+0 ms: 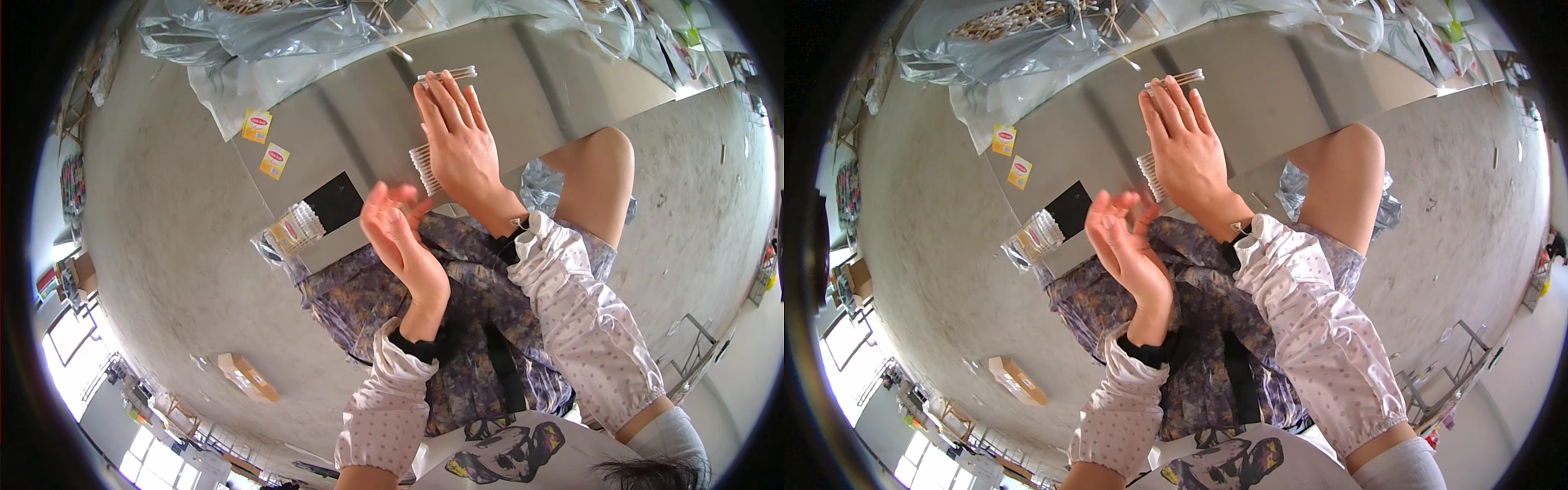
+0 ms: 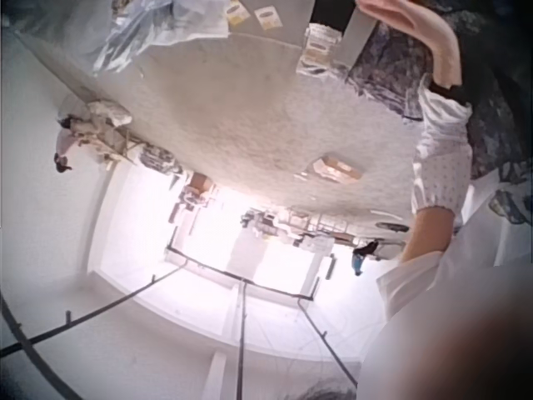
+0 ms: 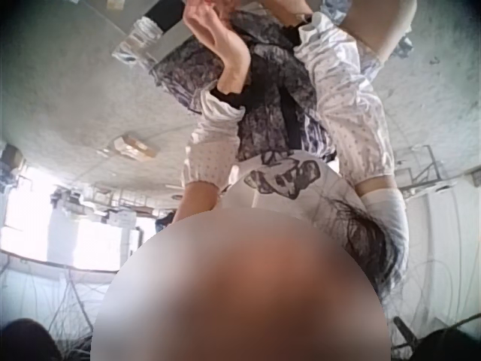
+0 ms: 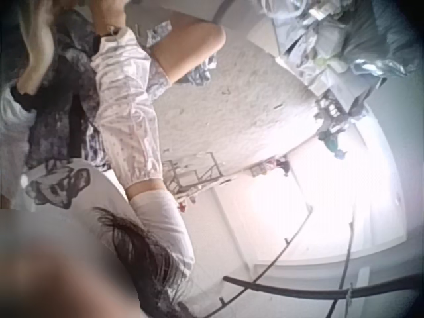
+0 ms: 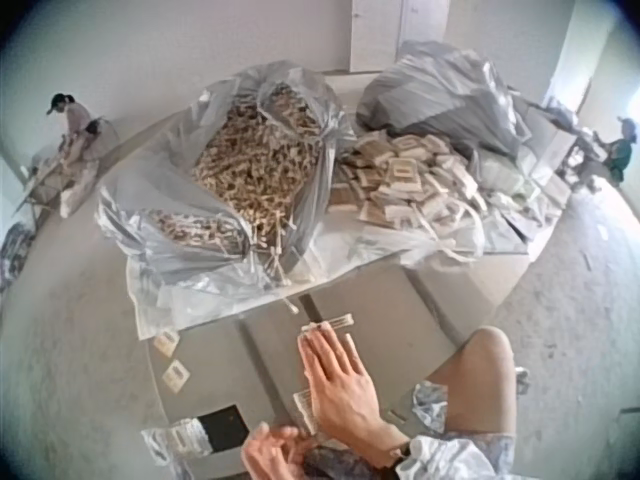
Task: Aligning wooden sticks and placing them into small paper or plastic sleeves for packaging.
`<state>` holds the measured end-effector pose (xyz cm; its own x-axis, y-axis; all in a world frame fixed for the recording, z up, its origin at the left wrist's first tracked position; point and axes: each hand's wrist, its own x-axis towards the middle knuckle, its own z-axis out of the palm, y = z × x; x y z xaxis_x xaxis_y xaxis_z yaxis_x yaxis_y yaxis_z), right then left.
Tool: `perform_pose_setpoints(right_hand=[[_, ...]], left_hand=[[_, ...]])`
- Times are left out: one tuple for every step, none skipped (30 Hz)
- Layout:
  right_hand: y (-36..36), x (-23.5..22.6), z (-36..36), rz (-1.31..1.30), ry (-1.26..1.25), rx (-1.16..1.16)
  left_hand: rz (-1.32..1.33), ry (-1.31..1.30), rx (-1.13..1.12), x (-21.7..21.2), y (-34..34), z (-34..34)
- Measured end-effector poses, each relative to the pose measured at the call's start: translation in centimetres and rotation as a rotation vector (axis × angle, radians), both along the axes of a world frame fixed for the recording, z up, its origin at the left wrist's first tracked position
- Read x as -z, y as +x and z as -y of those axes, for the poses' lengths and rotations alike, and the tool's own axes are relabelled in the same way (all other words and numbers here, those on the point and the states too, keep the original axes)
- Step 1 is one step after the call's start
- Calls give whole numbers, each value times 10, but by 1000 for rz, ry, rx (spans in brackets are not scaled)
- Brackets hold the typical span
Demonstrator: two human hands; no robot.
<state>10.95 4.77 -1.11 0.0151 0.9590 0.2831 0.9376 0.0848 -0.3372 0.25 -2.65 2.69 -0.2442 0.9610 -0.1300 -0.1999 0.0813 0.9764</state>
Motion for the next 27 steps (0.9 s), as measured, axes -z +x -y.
perform_pose_setpoints(right_hand=[[0,1,0,16,-9,-16],[0,1,1,33,-17,-31],[0,1,0,35,-17,-34],[0,0,0,30,-19,-50],[-1,0,-1,25,-21,-66],[-1,0,-1,25,-20,-69],[-2,0,-1,5,-20,-71],[-2,0,0,-15,-20,-73],[-2,0,0,-10,-21,-77],[-1,-1,0,-12,-30,-81],[-1,-2,0,-15,-38,-84],[-1,-3,0,-12,-38,-88],[-2,-3,-1,-1,-30,-83],[-2,-3,-1,10,-21,-77],[-3,-3,-1,10,-20,-83],[-4,-2,-1,26,-4,-78],[-5,-1,-2,40,12,-73],[-6,-1,-3,33,7,-78],[-11,0,-3,30,7,-87],[-15,1,-5,9,11,-92],[-20,0,-6,-9,17,-95],[-26,0,-8,-12,19,-101],[-34,0,-11,-16,15,-120],[-43,0,-14,-22,11,-140],[-52,1,-16,-29,13,-146],[-61,1,-19,-15,13,-162],[-66,-1,-22,6,16,-174]], left_hand=[[80,-78,16,-1,-2,5],[145,-95,-2,0,0,9],[147,-94,-5,0,-1,10],[220,-107,6,1,-3,10],[293,-119,18,2,-4,11],[315,-98,6,1,-2,8],[316,-96,3,1,-2,5],[321,-103,-4,0,-3,1],[331,-111,-12,0,-3,-2],[336,-111,-17,0,-2,-4],[334,-115,-3,0,-3,-6],[333,-118,11,0,-4,-7],[336,-116,7,-1,-5,-7],[339,-133,8,-1,-5,-6],[341,-150,9,-2,-7,-6],[341,-147,3,-2,-10,-6],[291,-114,-18,0,-15,-6],[239,-83,-40,0,-19,-6],[236,-83,-49,1,-24,-8],[230,-51,-108,2,-31,-10],[226,-17,-163,0,-37,-13],[239,-2,-208,-2,-42,-16],[235,1,-214,-4,-49,-20],[219,46,-273,-5,-56,-23],[203,92,-332,-7,-65,-26],[175,143,-373,-9,-76,-30],[111,139,-432,-16,-85,-36]])
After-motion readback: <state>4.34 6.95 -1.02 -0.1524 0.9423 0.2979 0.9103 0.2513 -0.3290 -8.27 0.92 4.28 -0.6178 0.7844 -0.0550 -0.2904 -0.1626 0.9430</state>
